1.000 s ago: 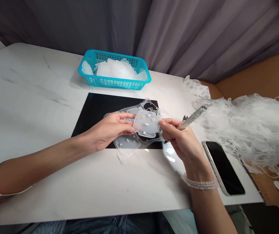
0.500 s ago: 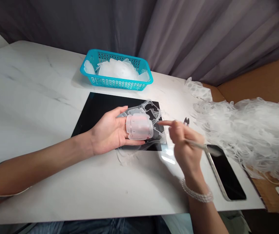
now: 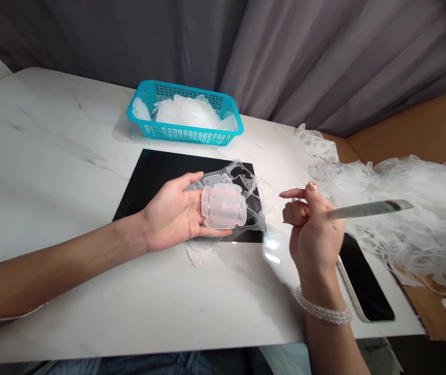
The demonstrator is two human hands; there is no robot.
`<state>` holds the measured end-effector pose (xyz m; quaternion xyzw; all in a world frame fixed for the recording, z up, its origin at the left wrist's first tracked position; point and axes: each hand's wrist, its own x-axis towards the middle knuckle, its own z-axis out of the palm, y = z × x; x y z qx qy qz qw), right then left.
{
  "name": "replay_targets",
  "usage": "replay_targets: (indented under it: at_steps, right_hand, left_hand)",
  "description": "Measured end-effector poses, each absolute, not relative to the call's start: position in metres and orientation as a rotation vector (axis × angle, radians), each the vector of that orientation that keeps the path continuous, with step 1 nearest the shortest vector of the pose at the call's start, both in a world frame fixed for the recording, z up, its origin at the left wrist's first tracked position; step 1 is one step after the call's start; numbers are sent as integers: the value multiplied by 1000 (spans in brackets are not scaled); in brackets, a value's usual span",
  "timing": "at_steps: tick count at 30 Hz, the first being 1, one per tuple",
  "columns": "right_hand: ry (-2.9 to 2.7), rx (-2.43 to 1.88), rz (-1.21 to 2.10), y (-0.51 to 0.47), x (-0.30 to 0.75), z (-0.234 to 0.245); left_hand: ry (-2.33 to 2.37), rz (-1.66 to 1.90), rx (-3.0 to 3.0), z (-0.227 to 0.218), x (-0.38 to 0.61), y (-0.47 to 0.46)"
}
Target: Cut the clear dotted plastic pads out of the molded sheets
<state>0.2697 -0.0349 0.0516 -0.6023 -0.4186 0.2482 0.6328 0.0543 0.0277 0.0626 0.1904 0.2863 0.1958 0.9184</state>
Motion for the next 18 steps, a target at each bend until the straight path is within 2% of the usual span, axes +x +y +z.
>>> replay_targets:
  at_steps: [13,16,18]
  right_hand:
    - [-901,-1341,663,-34,271,49]
    - [-892,-1354,676,-33,270,48]
    - [-868,-1342,709,-31,269,47]
  left_hand:
    - [588,422,446,61,55,22]
    - [681,602,687,63,55,32]
    - [777,887,963,65,52,57]
